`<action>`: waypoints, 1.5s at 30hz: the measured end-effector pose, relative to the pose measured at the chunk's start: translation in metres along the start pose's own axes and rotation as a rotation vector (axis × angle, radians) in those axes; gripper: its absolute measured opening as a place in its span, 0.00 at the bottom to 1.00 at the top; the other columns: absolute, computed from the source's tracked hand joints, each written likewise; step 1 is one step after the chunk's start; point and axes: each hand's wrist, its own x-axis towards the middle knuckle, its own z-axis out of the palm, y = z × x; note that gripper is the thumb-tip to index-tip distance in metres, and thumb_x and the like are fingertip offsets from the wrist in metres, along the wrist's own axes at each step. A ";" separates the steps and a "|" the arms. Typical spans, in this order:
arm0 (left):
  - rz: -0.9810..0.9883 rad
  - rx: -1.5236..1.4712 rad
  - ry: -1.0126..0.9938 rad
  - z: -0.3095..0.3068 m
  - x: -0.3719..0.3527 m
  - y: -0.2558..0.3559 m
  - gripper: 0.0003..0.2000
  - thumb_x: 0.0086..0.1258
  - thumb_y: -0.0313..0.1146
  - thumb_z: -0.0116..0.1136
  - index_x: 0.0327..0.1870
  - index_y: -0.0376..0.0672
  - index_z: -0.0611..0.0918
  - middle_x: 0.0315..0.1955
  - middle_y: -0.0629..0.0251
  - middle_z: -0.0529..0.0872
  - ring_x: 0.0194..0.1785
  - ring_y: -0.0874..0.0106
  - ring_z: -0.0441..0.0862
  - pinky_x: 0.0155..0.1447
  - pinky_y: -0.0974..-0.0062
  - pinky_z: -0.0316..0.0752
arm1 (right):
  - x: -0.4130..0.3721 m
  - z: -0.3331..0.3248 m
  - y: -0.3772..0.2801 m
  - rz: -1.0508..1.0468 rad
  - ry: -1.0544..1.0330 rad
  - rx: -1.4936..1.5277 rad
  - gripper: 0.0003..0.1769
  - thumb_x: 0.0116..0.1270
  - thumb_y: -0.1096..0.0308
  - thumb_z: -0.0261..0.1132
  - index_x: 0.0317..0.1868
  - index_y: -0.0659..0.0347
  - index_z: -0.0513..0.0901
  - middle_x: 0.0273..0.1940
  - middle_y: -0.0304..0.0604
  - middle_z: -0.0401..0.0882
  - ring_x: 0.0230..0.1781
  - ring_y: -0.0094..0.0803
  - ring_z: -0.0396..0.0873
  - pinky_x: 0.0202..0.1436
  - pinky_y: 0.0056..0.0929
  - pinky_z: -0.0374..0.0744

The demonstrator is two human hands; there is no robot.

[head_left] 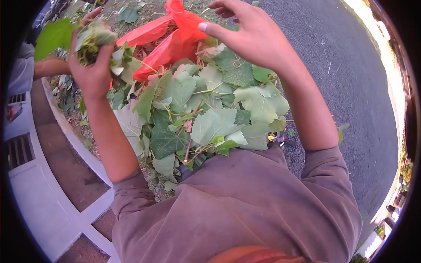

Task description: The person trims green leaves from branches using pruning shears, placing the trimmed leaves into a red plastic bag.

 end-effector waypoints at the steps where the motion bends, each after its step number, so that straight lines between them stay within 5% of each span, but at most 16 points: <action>1: 0.056 -0.005 0.001 0.003 0.007 -0.015 0.25 0.66 0.15 0.64 0.66 0.34 0.75 0.51 0.57 0.84 0.51 0.71 0.84 0.58 0.72 0.80 | 0.023 0.007 0.001 0.024 0.013 -0.035 0.39 0.65 0.40 0.70 0.63 0.66 0.82 0.61 0.61 0.84 0.62 0.54 0.83 0.67 0.46 0.79; 4: 0.253 0.011 0.107 0.026 0.034 -0.031 0.25 0.66 0.14 0.63 0.65 0.32 0.75 0.53 0.57 0.84 0.54 0.71 0.83 0.62 0.73 0.79 | 0.080 0.051 0.024 -0.090 0.019 -0.146 0.41 0.65 0.37 0.69 0.63 0.66 0.82 0.61 0.60 0.84 0.61 0.53 0.83 0.67 0.45 0.79; 6: 0.370 0.034 0.206 0.043 0.044 -0.042 0.24 0.66 0.15 0.64 0.64 0.33 0.76 0.52 0.58 0.84 0.54 0.72 0.83 0.61 0.74 0.79 | 0.096 0.069 0.021 0.004 -0.196 -0.035 0.28 0.74 0.51 0.68 0.63 0.65 0.82 0.55 0.52 0.87 0.56 0.44 0.86 0.62 0.41 0.82; 10: 0.120 -0.084 0.009 0.068 0.029 -0.085 0.23 0.60 0.23 0.71 0.58 0.40 0.80 0.49 0.62 0.89 0.45 0.72 0.87 0.53 0.74 0.81 | 0.108 0.097 0.051 0.098 -0.339 0.197 0.29 0.75 0.48 0.65 0.62 0.67 0.82 0.52 0.50 0.88 0.54 0.38 0.87 0.61 0.36 0.82; 12: -0.017 0.044 -0.144 0.075 -0.004 -0.116 0.28 0.58 0.22 0.70 0.63 0.38 0.79 0.52 0.60 0.88 0.54 0.69 0.85 0.61 0.71 0.79 | 0.106 0.103 0.063 0.446 -0.391 0.692 0.28 0.76 0.50 0.64 0.61 0.68 0.83 0.51 0.48 0.89 0.53 0.34 0.87 0.61 0.33 0.81; 14: -0.149 0.274 -0.244 0.075 -0.035 -0.138 0.28 0.57 0.28 0.72 0.62 0.38 0.80 0.50 0.57 0.89 0.53 0.65 0.87 0.61 0.67 0.79 | 0.097 0.101 0.049 0.513 -0.430 0.678 0.25 0.76 0.56 0.62 0.63 0.67 0.81 0.51 0.49 0.89 0.51 0.33 0.87 0.60 0.31 0.81; 18: -0.209 0.225 -0.237 0.073 -0.067 -0.165 0.27 0.57 0.30 0.71 0.60 0.35 0.82 0.47 0.54 0.90 0.50 0.62 0.89 0.60 0.66 0.80 | 0.078 0.119 0.060 0.197 -0.630 0.342 0.32 0.74 0.53 0.58 0.71 0.65 0.75 0.53 0.53 0.89 0.54 0.38 0.88 0.61 0.37 0.81; 20: -0.201 0.177 -0.272 0.063 -0.072 -0.176 0.26 0.58 0.29 0.71 0.61 0.33 0.81 0.47 0.54 0.90 0.50 0.62 0.89 0.60 0.66 0.80 | 0.073 0.105 0.040 0.110 -0.879 -0.154 0.35 0.74 0.47 0.57 0.70 0.66 0.76 0.51 0.57 0.89 0.53 0.47 0.89 0.62 0.43 0.81; 26: -0.315 0.136 -0.321 0.041 -0.062 -0.176 0.29 0.56 0.31 0.72 0.61 0.34 0.80 0.47 0.48 0.89 0.51 0.53 0.88 0.60 0.61 0.80 | 0.061 0.119 0.060 0.137 -0.866 -0.495 0.57 0.58 0.20 0.63 0.62 0.73 0.79 0.50 0.67 0.87 0.53 0.59 0.87 0.58 0.51 0.84; 28: -0.252 0.199 -0.480 0.042 -0.064 -0.173 0.29 0.57 0.30 0.72 0.62 0.35 0.81 0.49 0.47 0.88 0.53 0.53 0.88 0.61 0.62 0.79 | 0.060 0.122 0.058 0.116 -0.498 -0.368 0.62 0.58 0.17 0.61 0.65 0.74 0.73 0.45 0.63 0.89 0.49 0.61 0.88 0.55 0.50 0.85; 30: -0.312 0.153 -0.508 0.046 -0.068 -0.169 0.27 0.58 0.30 0.71 0.62 0.37 0.83 0.52 0.46 0.87 0.56 0.50 0.87 0.62 0.60 0.79 | 0.075 0.113 0.055 0.244 -0.563 -0.474 0.63 0.58 0.19 0.63 0.68 0.76 0.68 0.42 0.61 0.89 0.45 0.60 0.88 0.53 0.47 0.85; 33: -0.353 0.420 -0.614 0.051 -0.070 -0.168 0.26 0.60 0.33 0.71 0.62 0.41 0.83 0.56 0.46 0.86 0.60 0.46 0.84 0.64 0.53 0.79 | 0.084 0.091 0.072 0.158 -0.309 -0.209 0.57 0.65 0.32 0.69 0.73 0.78 0.65 0.41 0.57 0.89 0.42 0.48 0.89 0.52 0.41 0.84; 35: -0.373 0.436 -0.573 0.054 -0.071 -0.168 0.26 0.61 0.34 0.71 0.62 0.41 0.82 0.56 0.46 0.86 0.60 0.46 0.84 0.64 0.52 0.79 | 0.086 0.075 0.085 0.163 -0.062 0.244 0.46 0.74 0.53 0.69 0.80 0.74 0.61 0.41 0.48 0.89 0.41 0.31 0.86 0.54 0.31 0.81; 38: -0.445 0.459 -0.554 0.059 -0.071 -0.162 0.25 0.64 0.37 0.69 0.63 0.42 0.81 0.58 0.45 0.85 0.59 0.46 0.84 0.63 0.51 0.80 | 0.083 0.044 0.078 0.193 -0.038 0.527 0.39 0.77 0.67 0.65 0.83 0.66 0.60 0.41 0.40 0.89 0.43 0.21 0.83 0.57 0.25 0.78; 43: -0.527 0.809 -0.560 0.067 -0.077 -0.177 0.28 0.67 0.35 0.65 0.69 0.43 0.74 0.59 0.43 0.84 0.54 0.44 0.87 0.58 0.47 0.83 | 0.041 -0.005 0.067 0.225 -0.131 0.272 0.31 0.79 0.67 0.62 0.80 0.56 0.70 0.42 0.39 0.90 0.45 0.19 0.83 0.58 0.27 0.78; 45: -0.531 0.848 -0.490 0.074 -0.086 -0.194 0.30 0.66 0.35 0.64 0.70 0.40 0.70 0.58 0.39 0.83 0.52 0.42 0.88 0.55 0.45 0.84 | 0.024 -0.021 0.048 0.304 -0.177 0.349 0.33 0.84 0.55 0.59 0.83 0.54 0.63 0.43 0.41 0.87 0.45 0.34 0.84 0.65 0.43 0.81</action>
